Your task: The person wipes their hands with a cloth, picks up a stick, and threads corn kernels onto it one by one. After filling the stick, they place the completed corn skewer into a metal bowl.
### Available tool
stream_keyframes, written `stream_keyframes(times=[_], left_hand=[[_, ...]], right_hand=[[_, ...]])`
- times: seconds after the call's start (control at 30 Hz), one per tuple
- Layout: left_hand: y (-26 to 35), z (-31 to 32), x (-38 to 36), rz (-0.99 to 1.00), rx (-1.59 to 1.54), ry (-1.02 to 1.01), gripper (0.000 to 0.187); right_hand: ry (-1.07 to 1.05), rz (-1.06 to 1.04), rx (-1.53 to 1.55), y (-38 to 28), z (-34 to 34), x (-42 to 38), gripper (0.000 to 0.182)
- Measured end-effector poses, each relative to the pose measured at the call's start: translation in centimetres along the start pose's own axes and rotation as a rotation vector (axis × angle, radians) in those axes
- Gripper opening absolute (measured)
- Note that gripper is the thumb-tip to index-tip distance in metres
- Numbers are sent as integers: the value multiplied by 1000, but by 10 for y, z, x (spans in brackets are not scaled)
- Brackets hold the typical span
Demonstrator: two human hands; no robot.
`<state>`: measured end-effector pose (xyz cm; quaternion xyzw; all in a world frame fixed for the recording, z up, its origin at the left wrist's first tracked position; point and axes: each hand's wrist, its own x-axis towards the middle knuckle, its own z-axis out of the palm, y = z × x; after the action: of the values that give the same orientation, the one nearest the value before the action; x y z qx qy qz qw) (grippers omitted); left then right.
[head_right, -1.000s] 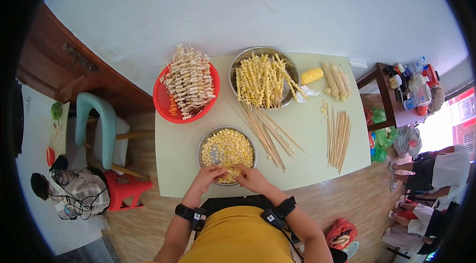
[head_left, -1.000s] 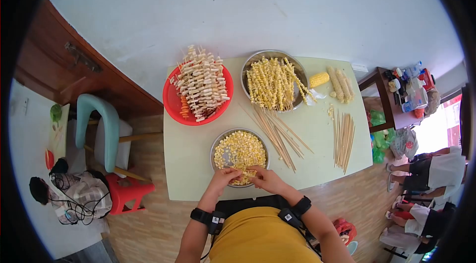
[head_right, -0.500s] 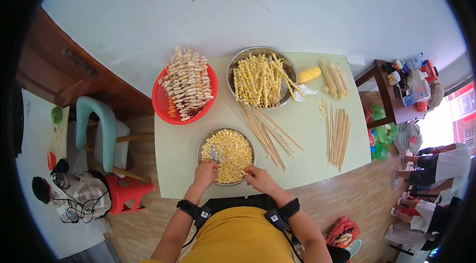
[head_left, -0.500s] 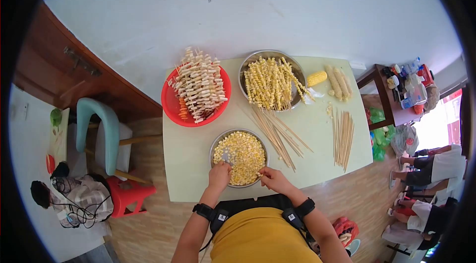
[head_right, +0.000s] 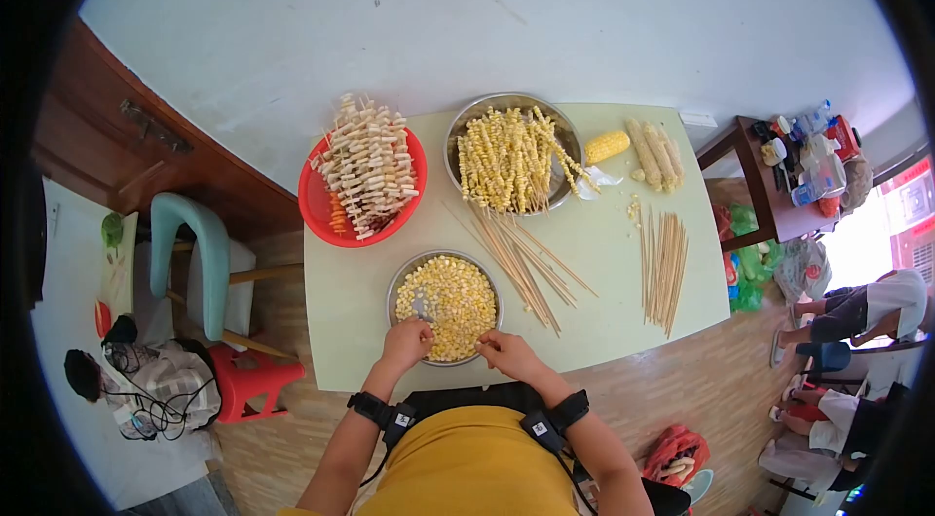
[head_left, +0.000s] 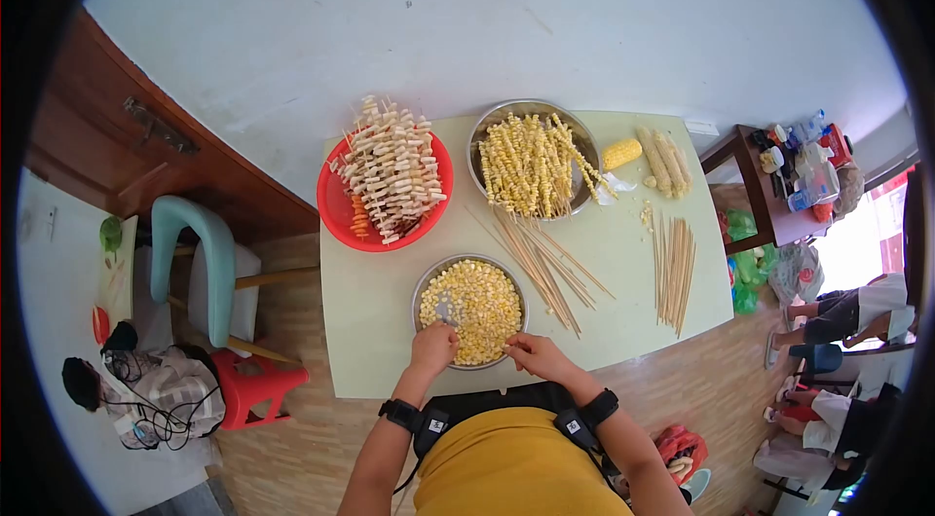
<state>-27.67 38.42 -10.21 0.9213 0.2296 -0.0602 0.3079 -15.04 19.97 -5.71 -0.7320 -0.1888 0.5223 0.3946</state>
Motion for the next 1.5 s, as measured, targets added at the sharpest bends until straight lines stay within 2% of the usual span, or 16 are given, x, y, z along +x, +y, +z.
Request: stream_keyframes(times=[0.03, 0.1, 0.13, 0.2, 0.3, 0.5, 1.03, 1.1, 1.3, 1.43, 1.5], left_hand=[[1, -1, 0, 1, 0, 0, 9], [3, -4, -1, -152, -330, 91, 10], [2, -4, -1, -152, -330, 91, 10], [-1, -2, 0, -222, -628, 126, 10], [-3, 0, -1, -231, -799, 136, 11], [-3, 2, -5, -255, -936, 160, 15], [10, -4, -11, -240, -813, 259, 14], [12, -7, -12, -218, -700, 270, 13], [17, -6, -12, -134, -622, 321, 11], [22, -13, -11, -60, -545, 316, 11], [23, -14, -11, -58, -613, 211, 11]], right_hand=[[-1, -19, -1, 1, 0, 0, 26], [-1, -38, -1, 0, 1, 0, 25], [-5, -29, 20, -1, 2, 0, 24], [-12, -21, 40, -4, 4, -1, 23], [5, -47, 14, -11, 4, -2, 23], [-28, -117, -83, -16, 6, -4, 27], [10, -98, -122, -13, 10, -7, 25], [9, -97, -109, -13, 10, -7, 25], [8, -112, -112, -11, 14, -4, 25], [16, -107, -72, -12, 14, -4, 26], [24, -105, -49, -10, 15, -1, 26]])
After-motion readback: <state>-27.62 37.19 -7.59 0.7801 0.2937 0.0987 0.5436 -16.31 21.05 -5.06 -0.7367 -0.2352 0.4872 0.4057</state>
